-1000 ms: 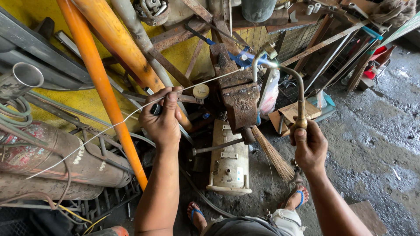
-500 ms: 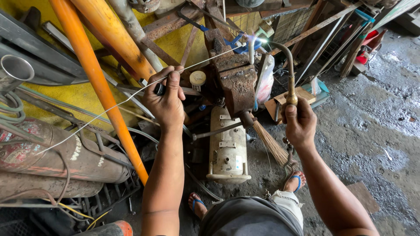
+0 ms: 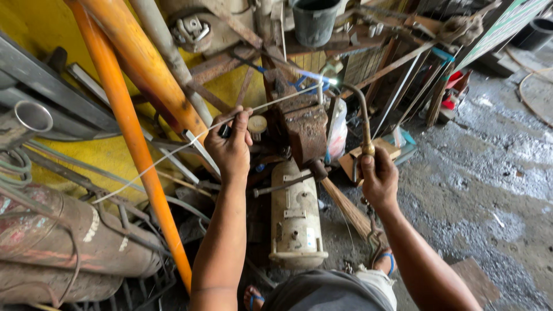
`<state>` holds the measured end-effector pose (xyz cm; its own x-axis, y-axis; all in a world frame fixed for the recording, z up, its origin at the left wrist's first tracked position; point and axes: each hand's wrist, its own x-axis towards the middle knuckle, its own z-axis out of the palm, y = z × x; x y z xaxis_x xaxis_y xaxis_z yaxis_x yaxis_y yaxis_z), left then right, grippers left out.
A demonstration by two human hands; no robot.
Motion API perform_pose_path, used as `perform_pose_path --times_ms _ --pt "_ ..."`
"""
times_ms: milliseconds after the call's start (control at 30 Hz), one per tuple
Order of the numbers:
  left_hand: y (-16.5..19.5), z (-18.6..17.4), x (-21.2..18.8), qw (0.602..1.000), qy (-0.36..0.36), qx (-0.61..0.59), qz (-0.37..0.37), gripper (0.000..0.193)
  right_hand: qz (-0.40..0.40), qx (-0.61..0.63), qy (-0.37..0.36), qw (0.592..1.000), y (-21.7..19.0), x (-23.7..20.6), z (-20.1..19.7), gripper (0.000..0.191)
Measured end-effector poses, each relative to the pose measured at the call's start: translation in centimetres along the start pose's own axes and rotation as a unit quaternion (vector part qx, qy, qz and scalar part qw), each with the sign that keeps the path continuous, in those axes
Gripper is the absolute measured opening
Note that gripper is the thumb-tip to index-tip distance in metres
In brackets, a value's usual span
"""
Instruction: The person uses a blowtorch to heat a metal rod clamped in a vise and applies a soldering rod to the heated area. The person repeatedly applies heat and solder to the same section of the rod.
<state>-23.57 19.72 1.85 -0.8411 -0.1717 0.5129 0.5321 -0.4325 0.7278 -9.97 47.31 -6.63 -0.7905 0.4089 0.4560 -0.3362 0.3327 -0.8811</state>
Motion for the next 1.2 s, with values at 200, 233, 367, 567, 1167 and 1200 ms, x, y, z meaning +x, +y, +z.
perform_pose_path --times_ms 200,233,367,567,1167,1200 --pt "0.6 0.7 0.8 1.000 0.007 0.009 0.010 0.017 0.000 -0.034 0.017 0.999 -0.5 0.1 -0.1 0.045" --pt "0.7 0.8 0.9 1.000 0.010 0.007 0.011 0.017 -0.005 -0.049 0.017 0.999 -0.6 0.2 -0.2 0.045" --pt "1.1 1.1 1.2 1.000 0.008 -0.011 0.002 0.016 0.040 -0.068 -0.002 0.997 -1.2 0.7 -0.5 0.048" --pt "1.1 1.1 1.3 1.000 0.015 0.011 0.009 0.015 0.058 -0.081 0.004 0.995 -1.3 1.0 -0.5 0.052" --pt "0.5 0.9 1.0 0.999 0.021 0.032 0.006 0.015 0.049 -0.061 -0.004 0.997 0.3 1.0 0.2 0.056" --pt "0.5 0.9 1.0 0.999 0.021 0.037 0.008 0.015 0.049 -0.060 -0.005 0.997 0.2 1.0 0.2 0.056"
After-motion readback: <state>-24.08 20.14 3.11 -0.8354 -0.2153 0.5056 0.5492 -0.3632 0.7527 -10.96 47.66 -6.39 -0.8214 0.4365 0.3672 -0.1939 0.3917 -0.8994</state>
